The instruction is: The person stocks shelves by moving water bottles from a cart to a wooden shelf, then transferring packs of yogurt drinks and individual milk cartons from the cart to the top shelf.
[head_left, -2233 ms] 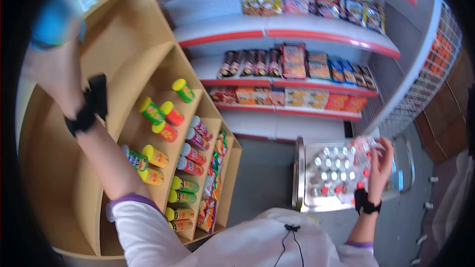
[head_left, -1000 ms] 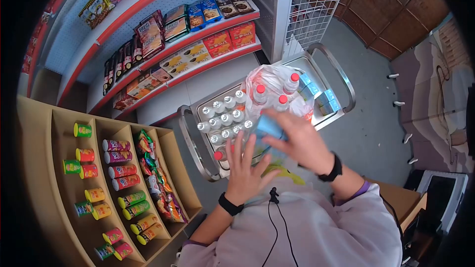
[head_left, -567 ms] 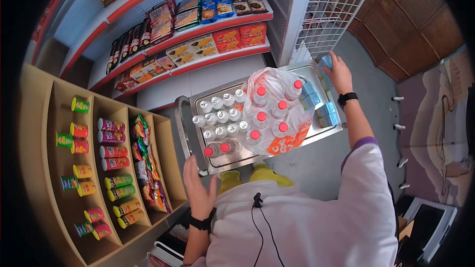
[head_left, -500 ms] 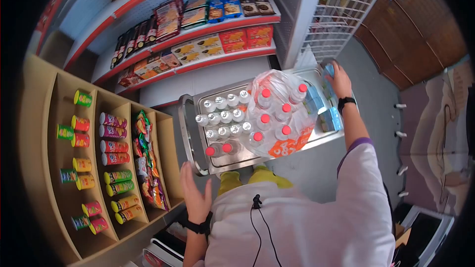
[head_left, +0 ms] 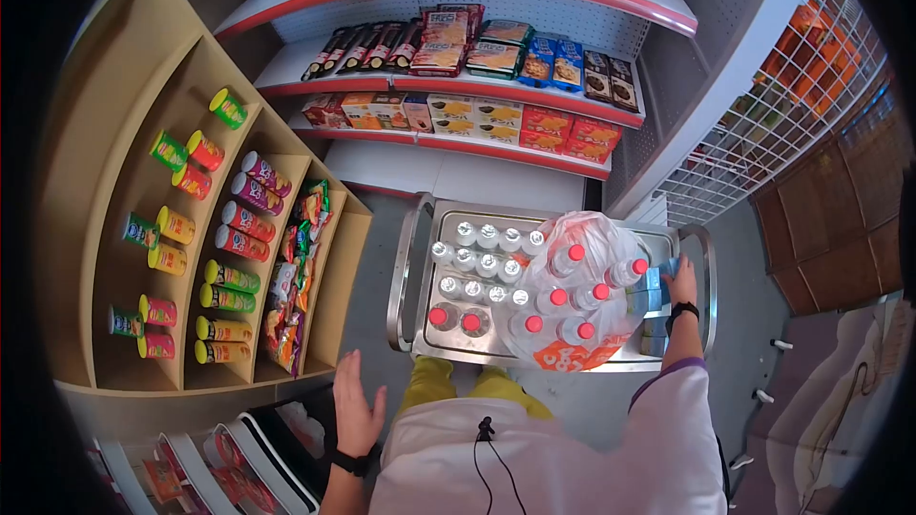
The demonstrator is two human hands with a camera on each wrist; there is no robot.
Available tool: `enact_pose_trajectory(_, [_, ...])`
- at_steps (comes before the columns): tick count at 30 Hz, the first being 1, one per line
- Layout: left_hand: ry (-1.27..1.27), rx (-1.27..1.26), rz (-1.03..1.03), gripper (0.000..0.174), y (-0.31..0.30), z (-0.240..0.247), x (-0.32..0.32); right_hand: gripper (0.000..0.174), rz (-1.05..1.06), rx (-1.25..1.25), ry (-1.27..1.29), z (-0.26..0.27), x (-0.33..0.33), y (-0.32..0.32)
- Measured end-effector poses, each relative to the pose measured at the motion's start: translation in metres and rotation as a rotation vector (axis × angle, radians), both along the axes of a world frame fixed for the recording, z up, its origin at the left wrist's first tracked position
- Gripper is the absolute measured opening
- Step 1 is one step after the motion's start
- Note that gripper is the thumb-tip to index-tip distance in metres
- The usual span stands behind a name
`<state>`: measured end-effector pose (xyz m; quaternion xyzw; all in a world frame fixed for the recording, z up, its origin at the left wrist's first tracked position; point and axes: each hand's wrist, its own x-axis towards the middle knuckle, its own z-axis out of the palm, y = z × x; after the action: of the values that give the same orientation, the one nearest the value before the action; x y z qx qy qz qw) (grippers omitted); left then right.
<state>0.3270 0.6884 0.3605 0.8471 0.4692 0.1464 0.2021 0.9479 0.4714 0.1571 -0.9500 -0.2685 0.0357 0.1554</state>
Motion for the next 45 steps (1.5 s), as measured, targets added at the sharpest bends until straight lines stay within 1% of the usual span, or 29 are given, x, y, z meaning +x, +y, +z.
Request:
enact_pose_trajectory(5, [-0.027, 0.025, -0.063, 0.070, 0.015, 0.005, 0.014, 0.074, -0.053, 0.021, 0.028, 0.000, -0.005, -0.013])
enact_pose_trajectory(9, [-0.046, 0.041, -0.122, 0.063, 0.028, 0.003, 0.022, 0.079, -0.107, 0.023, 0.053, -0.009, -0.003, -0.017])
enact_pose_trajectory(11, [-0.029, 0.058, -0.121, 0.060, 0.032, 0.003, 0.027, 0.079, -0.084, 0.022, 0.047, -0.014, 0.004, -0.024])
enact_pose_trajectory(12, [-0.017, 0.055, -0.183, 0.059, 0.033, 0.004, 0.031, 0.078, -0.041, 0.024, 0.038, -0.028, 0.013, -0.028])
enact_pose_trajectory(13, [0.004, 0.071, -0.215, 0.057, 0.037, 0.006, 0.031, 0.076, -0.053, -0.044, 0.107, -0.014, 0.011, -0.025])
enact_pose_trajectory(14, [-0.004, 0.130, -0.245, 0.058, 0.042, 0.003, 0.029, 0.077, -0.073, 0.007, 0.263, -0.012, 0.016, -0.023])
enact_pose_trajectory(15, [0.005, 0.149, -0.253, 0.059, 0.044, 0.003, 0.026, 0.081, -0.072, -0.029, 0.260, -0.038, 0.039, -0.032])
enact_pose_trajectory(16, [0.030, 0.169, -0.264, 0.060, 0.052, 0.000, 0.021, 0.084, 0.003, -0.063, 0.165, -0.057, 0.054, -0.038])
enact_pose_trajectory(17, [0.062, 0.162, -0.251, 0.053, 0.056, 0.008, 0.017, 0.075, 0.163, 0.010, 0.162, -0.087, 0.081, -0.047])
enact_pose_trajectory(18, [0.105, 0.196, -0.234, 0.062, 0.065, 0.011, 0.010, 0.075, 0.227, 0.054, 0.167, -0.063, 0.079, -0.001])
enact_pose_trajectory(19, [0.126, 0.249, -0.197, 0.059, 0.077, 0.022, 0.003, 0.070, 0.232, 0.059, 0.097, -0.053, 0.083, 0.017])
enact_pose_trajectory(20, [0.144, 0.295, -0.178, 0.056, 0.092, 0.038, -0.002, 0.065, 0.216, 0.059, 0.027, -0.030, 0.073, 0.025])
enact_pose_trajectory(22, [0.163, 0.465, -0.041, 0.060, 0.126, 0.078, -0.017, 0.056, 0.150, 0.044, -0.120, 0.042, 0.030, 0.026])
enact_pose_trajectory(24, [0.047, 0.638, 0.055, 0.063, 0.169, 0.132, -0.031, 0.047, 0.062, 0.015, -0.264, 0.110, -0.024, 0.031])
enact_pose_trajectory(25, [0.035, 0.758, 0.142, 0.064, 0.188, 0.159, -0.037, 0.055, 0.090, 0.076, -0.338, 0.136, -0.043, 0.048])
enact_pose_trajectory(28, [-0.003, 1.118, 0.311, 0.072, 0.246, 0.255, -0.053, 0.056, 0.169, 0.148, -0.402, 0.149, -0.058, 0.078])
enact_pose_trajectory(30, [-0.074, 1.326, 0.403, 0.073, 0.285, 0.321, -0.057, 0.055, 0.108, 0.121, -0.366, 0.188, -0.102, 0.116])
enact_pose_trajectory(32, [-0.172, 1.476, 0.461, 0.078, 0.328, 0.385, -0.061, 0.055, 0.149, 0.253, -0.104, 0.215, -0.136, 0.148])
enact_pose_trajectory(33, [-0.194, 1.527, 0.538, 0.083, 0.353, 0.413, -0.063, 0.055, 0.133, 0.257, -0.107, 0.218, -0.153, 0.159])
enact_pose_trajectory(34, [-0.221, 1.577, 0.617, 0.088, 0.379, 0.439, -0.065, 0.055, 0.200, 0.320, -0.121, 0.220, -0.168, 0.171])
enact_pose_trajectory(35, [-0.242, 1.578, 0.606, 0.088, 0.404, 0.462, -0.068, 0.055, 0.265, 0.381, -0.138, 0.222, -0.184, 0.181])
enact_pose_trajectory(36, [-0.269, 1.552, 0.715, 0.093, 0.428, 0.484, -0.070, 0.055, 0.245, 0.386, -0.150, 0.224, -0.202, 0.191])
enact_pose_trajectory(37, [-0.299, 1.517, 0.825, 0.099, 0.449, 0.501, -0.072, 0.055, 0.207, 0.252, -0.217, 0.226, -0.220, 0.200])
enact_pose_trajectory(38, [-0.326, 1.512, 0.816, 0.099, 0.468, 0.515, -0.073, 0.055, 0.166, 0.115, -0.281, 0.227, -0.236, 0.207])
enact_pose_trajectory(39, [-0.289, 1.427, 0.907, 0.103, 0.485, 0.527, -0.075, 0.055, 0.143, 0.116, -0.295, 0.226, -0.249, 0.212])
enact_pose_trajectory(40, [-0.249, 1.334, 0.993, 0.107, 0.501, 0.536, -0.076, 0.056, 0.125, 0.136, -0.230, 0.224, -0.261, 0.213])
enact_pose_trajectory(42, [-0.290, 1.281, 0.996, 0.110, 0.541, 0.545, -0.082, 0.058, 0.071, 0.157, -0.179, 0.236, -0.293, 0.213])
enact_pose_trajectory(44, [-0.178, 1.246, 1.056, 0.112, 0.570, 0.549, -0.081, 0.061, 0.121, 0.394, -0.120, 0.256, -0.329, 0.210])
enact_pose_trajectory(45, [-0.174, 1.221, 1.071, 0.114, 0.584, 0.553, -0.081, 0.061, -0.021, 0.295, 0.039, 0.241, -0.332, 0.192])
